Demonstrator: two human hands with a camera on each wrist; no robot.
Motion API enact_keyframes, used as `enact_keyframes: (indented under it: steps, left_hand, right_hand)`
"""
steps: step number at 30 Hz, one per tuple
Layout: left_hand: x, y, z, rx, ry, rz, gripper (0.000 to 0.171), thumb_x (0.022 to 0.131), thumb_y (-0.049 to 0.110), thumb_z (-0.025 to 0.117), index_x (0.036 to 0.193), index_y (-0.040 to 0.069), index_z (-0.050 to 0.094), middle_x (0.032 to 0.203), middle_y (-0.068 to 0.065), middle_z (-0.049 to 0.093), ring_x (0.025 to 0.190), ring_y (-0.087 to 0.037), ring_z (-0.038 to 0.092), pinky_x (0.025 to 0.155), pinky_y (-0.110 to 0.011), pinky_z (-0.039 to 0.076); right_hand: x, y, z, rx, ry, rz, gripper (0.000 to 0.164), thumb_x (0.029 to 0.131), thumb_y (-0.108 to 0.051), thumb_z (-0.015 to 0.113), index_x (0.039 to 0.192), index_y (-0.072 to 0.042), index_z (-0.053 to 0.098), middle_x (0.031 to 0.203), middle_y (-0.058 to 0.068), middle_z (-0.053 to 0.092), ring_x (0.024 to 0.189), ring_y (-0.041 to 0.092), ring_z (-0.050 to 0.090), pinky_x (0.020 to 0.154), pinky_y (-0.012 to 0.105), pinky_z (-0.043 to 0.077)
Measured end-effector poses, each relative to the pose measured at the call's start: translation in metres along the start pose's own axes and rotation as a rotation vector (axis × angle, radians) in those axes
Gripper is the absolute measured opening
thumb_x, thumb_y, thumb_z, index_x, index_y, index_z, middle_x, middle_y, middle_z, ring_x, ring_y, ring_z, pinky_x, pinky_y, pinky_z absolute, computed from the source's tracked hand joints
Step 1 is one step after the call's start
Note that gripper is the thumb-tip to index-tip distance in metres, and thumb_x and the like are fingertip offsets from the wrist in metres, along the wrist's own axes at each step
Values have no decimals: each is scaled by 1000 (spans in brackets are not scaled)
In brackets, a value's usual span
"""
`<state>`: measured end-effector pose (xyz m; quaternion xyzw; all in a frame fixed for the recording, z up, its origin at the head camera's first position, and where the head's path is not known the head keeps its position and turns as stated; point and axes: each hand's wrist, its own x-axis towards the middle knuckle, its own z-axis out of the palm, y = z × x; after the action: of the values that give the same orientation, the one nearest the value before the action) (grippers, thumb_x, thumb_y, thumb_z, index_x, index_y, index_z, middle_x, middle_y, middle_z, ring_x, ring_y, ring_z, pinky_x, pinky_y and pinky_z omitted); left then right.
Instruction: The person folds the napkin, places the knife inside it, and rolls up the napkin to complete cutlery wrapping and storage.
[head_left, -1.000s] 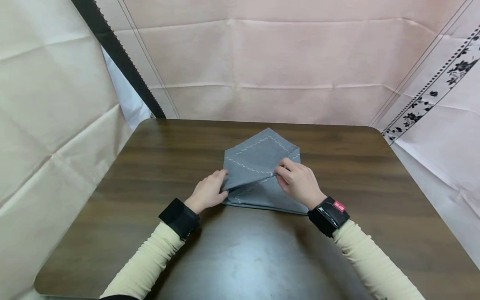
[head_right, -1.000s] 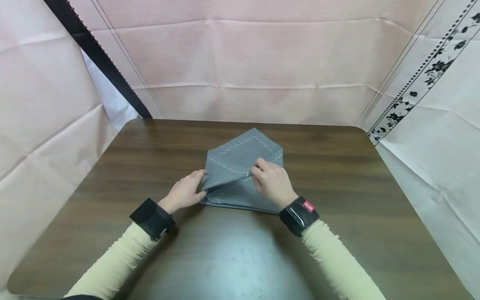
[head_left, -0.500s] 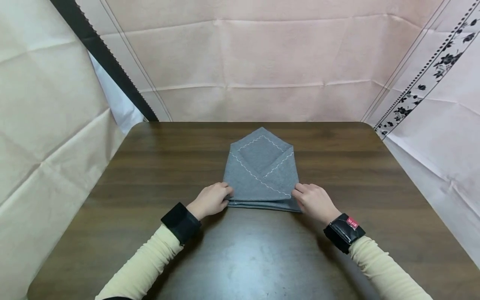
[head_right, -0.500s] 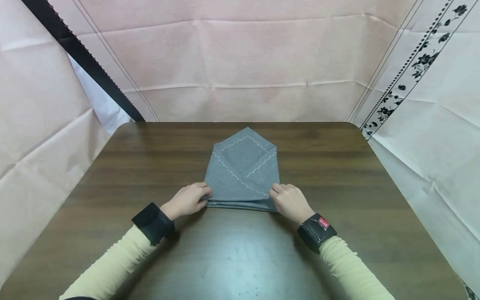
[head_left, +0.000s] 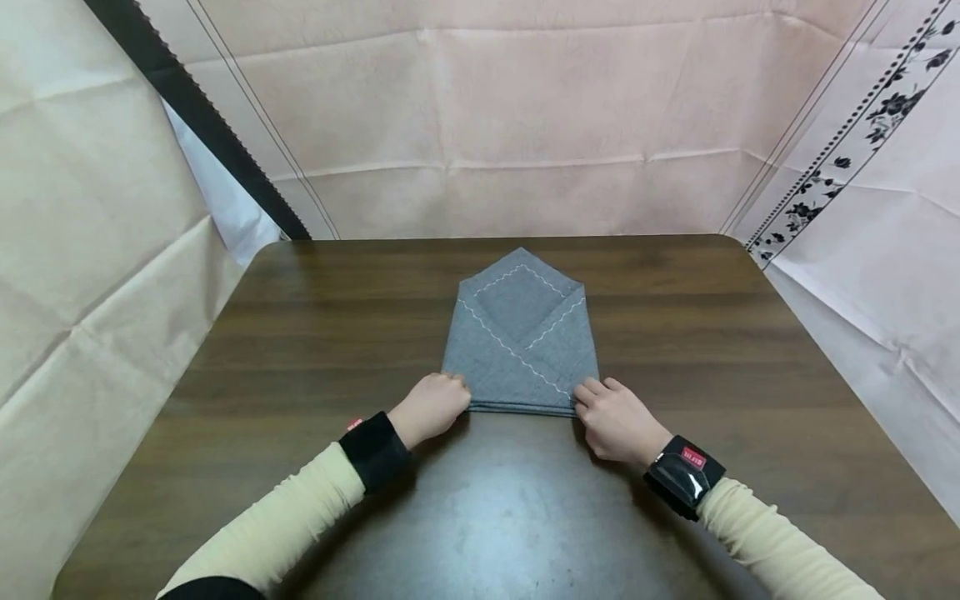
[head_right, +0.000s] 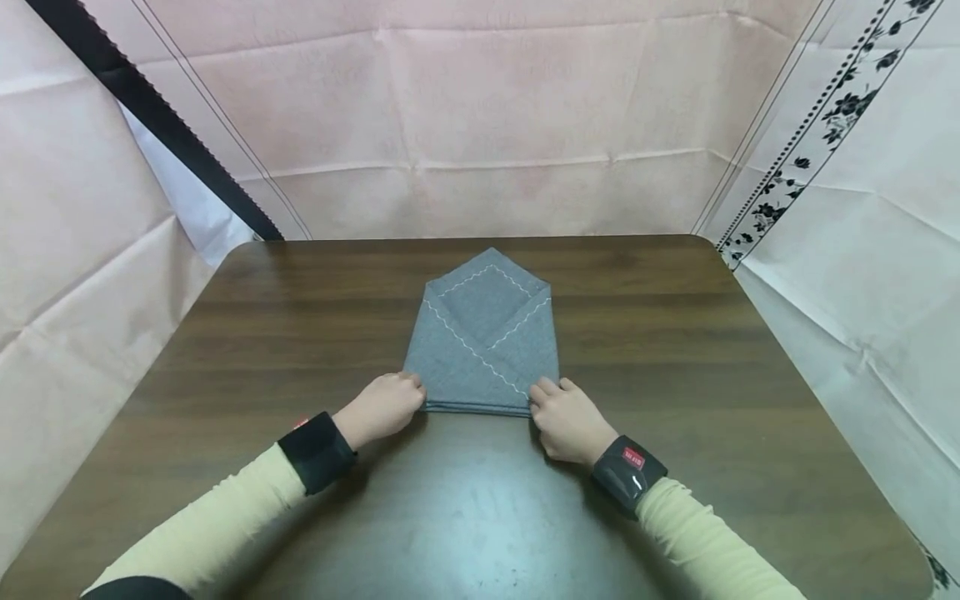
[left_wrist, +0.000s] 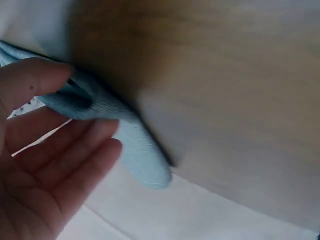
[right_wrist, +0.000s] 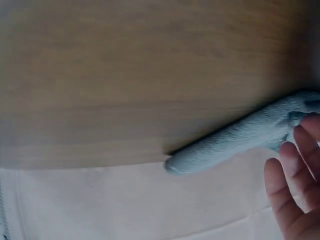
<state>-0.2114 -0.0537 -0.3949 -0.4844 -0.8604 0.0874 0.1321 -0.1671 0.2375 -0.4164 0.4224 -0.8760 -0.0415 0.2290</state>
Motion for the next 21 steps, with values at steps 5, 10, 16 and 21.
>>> enact_keyframes:
  steps: [5, 10, 16, 21]
  left_hand:
    - [9, 11, 6, 160, 76, 60, 27, 72, -1, 65, 52, 17, 61, 54, 1, 52, 51, -12, 50, 41, -26, 40]
    - [14, 11, 8, 166, 84, 58, 30, 73, -2, 64, 50, 17, 59, 53, 2, 53, 50, -9, 50, 41, -25, 40]
    - [17, -2, 3, 11, 4, -16, 19, 75, -2, 64, 61, 12, 64, 62, -2, 59, 56, -16, 56, 50, -29, 46]
    - [16, -14, -1, -225, -49, -143, 11, 77, -1, 62, 68, 6, 64, 65, -7, 58, 56, -20, 54, 51, -32, 46]
  right_hand:
    - [5, -7, 2, -63, -11, 8, 5, 69, -5, 56, 65, -5, 55, 67, 5, 47, 62, 20, 46, 54, 30, 36]
    - [9, -12, 6, -119, 4, 51, 5, 70, -6, 54, 70, -2, 55, 63, 6, 49, 57, 21, 49, 52, 30, 39]
    - [15, -17, 7, -121, 31, 86, 10, 71, -11, 54, 67, -3, 59, 66, 6, 49, 60, 21, 47, 50, 30, 34]
    - [20, -21, 10, -111, 75, 110, 15, 74, -13, 48, 63, -5, 54, 70, 7, 47, 63, 23, 46, 49, 30, 33]
